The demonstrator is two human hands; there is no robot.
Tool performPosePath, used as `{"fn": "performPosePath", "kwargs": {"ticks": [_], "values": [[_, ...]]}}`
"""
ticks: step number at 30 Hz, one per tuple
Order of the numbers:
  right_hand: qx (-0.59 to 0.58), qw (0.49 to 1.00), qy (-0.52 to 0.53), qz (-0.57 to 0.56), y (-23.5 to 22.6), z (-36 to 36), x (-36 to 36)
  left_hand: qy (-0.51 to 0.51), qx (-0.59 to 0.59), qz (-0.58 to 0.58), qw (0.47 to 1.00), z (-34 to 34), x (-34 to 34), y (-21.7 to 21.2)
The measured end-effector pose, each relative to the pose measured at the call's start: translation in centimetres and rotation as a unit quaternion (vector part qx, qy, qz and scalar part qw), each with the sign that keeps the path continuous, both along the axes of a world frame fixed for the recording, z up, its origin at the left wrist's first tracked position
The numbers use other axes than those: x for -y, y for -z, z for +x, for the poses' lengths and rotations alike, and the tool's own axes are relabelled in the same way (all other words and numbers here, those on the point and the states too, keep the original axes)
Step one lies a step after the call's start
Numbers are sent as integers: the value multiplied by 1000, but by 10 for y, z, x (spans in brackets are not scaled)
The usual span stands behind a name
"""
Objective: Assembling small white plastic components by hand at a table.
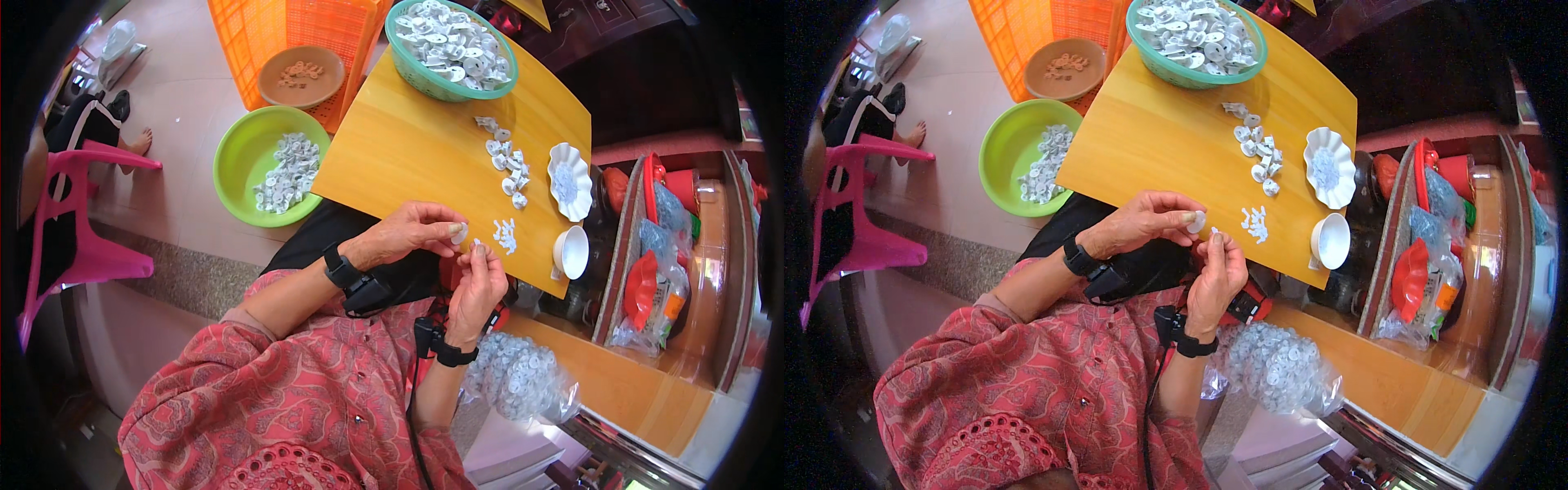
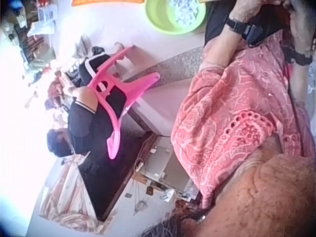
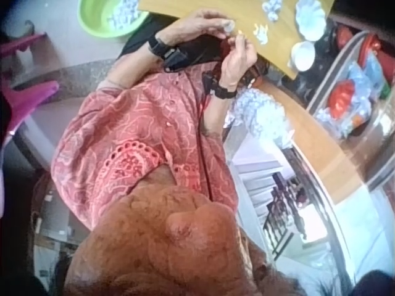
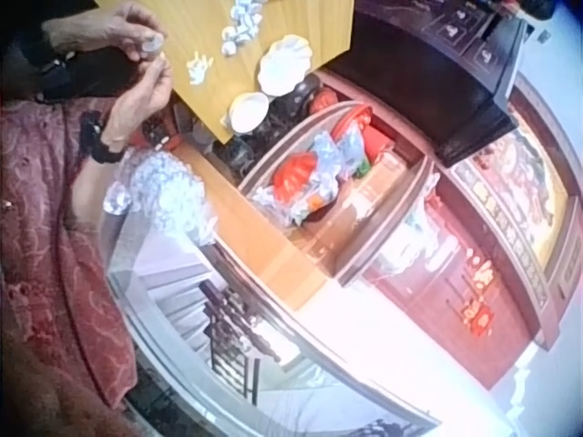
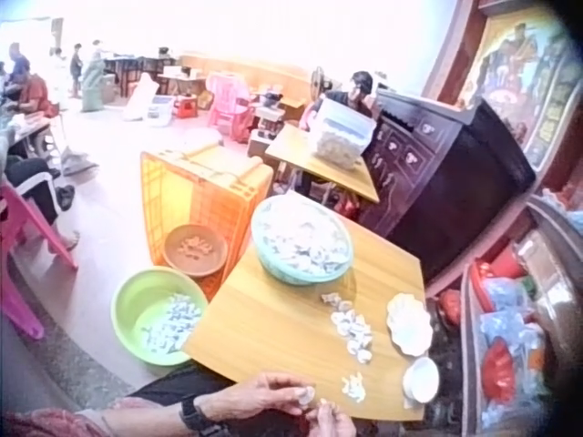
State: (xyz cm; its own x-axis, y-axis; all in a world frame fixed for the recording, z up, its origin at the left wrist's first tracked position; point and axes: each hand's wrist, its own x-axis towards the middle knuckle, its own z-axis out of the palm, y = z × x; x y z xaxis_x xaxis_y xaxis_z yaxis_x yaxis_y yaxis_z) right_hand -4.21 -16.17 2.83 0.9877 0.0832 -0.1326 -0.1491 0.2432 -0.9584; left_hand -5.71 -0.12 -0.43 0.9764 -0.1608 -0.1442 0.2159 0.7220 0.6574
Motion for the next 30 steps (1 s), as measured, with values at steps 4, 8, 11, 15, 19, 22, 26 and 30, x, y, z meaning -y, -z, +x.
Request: {"fn": "performPosePath", "kwargs": {"ticks": [4, 8, 11, 15, 19, 22, 26, 30], "values": [[41, 991, 15, -129, 6, 10, 1, 2, 4, 2, 1000, -1, -3, 3], [23, 997, -2, -67, -1, 7, -2, -10, 0, 5, 1000, -2, -3, 3], [13, 999, -27, -44, -5, 2, -6, -14, 3, 8, 1000, -2, 0, -1], [45, 987, -26, -151, -14, -7, -15, -27, 67, 109, 991, -2, 2, 7], [61, 977, -19, -203, -15, -12, -20, -42, 72, 156, 984, -4, 8, 1], [56, 979, -21, -192, -14, -13, -24, -44, 70, 176, 981, -6, 3, 1], [52, 979, -15, -197, -10, -14, -26, -74, 50, 181, 979, -6, 2, -1], [49, 979, -7, -199, -9, -16, -24, -84, 50, 180, 979, -7, 4, -2]]}}
